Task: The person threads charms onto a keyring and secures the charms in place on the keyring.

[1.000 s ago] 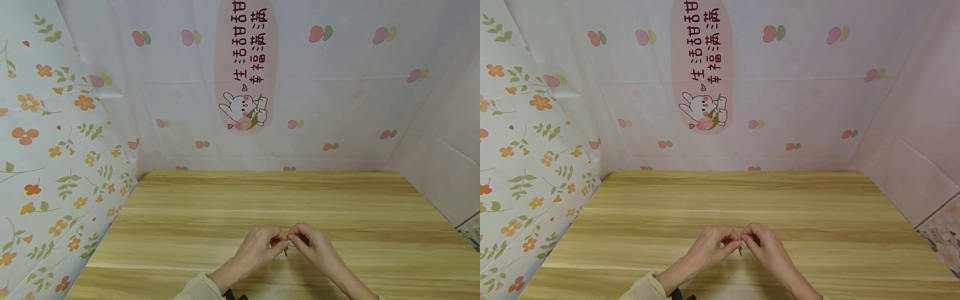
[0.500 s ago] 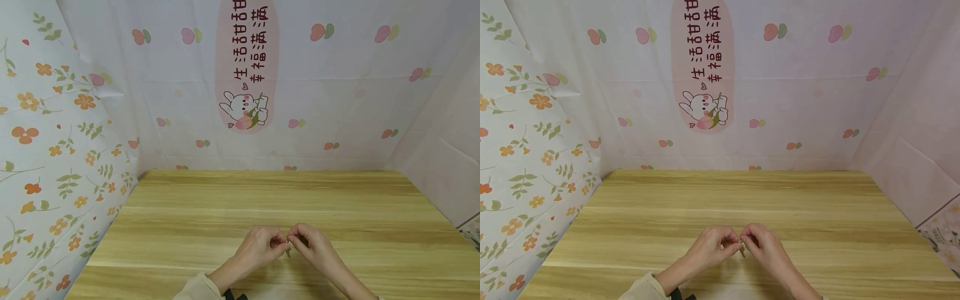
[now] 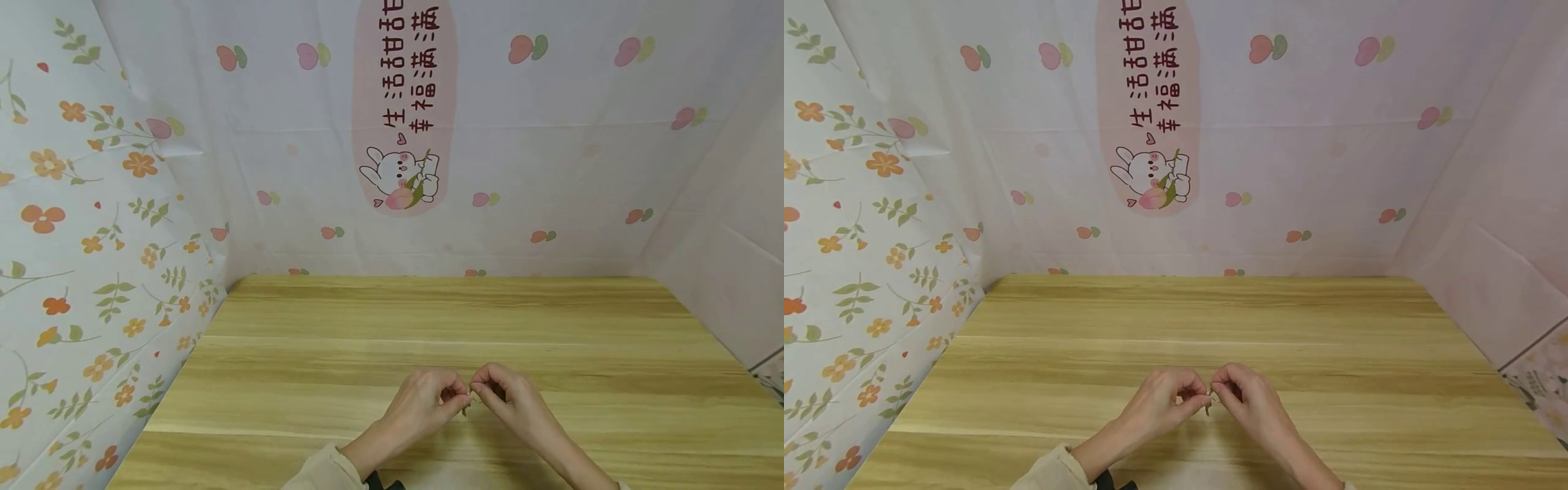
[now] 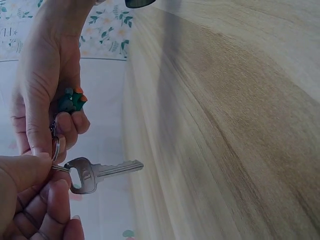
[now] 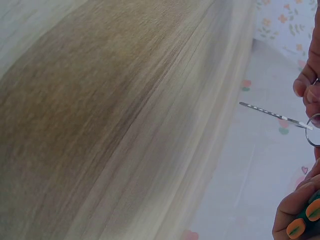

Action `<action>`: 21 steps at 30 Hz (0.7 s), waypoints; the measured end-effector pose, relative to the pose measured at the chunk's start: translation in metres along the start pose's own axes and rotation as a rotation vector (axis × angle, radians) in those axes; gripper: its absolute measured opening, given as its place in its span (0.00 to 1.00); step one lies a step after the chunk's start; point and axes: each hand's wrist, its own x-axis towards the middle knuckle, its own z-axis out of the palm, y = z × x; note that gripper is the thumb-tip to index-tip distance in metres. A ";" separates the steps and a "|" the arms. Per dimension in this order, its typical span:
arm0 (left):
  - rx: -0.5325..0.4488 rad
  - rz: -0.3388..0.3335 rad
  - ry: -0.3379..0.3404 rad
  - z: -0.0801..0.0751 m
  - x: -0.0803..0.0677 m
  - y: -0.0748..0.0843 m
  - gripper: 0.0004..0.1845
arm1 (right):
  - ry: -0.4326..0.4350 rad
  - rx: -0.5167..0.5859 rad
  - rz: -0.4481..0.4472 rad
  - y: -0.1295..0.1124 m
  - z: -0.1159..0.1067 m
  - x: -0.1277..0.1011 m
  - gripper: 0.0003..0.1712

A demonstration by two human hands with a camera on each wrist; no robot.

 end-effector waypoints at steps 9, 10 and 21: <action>0.016 0.003 -0.032 -0.002 0.000 -0.001 0.06 | 0.035 -0.114 -0.081 -0.002 0.003 0.000 0.14; 0.015 0.000 -0.033 -0.002 0.000 -0.001 0.06 | 0.037 -0.123 -0.087 -0.002 0.004 0.000 0.14; 0.001 0.012 -0.018 -0.002 -0.002 0.000 0.06 | 0.003 -0.035 -0.013 -0.001 0.002 0.000 0.09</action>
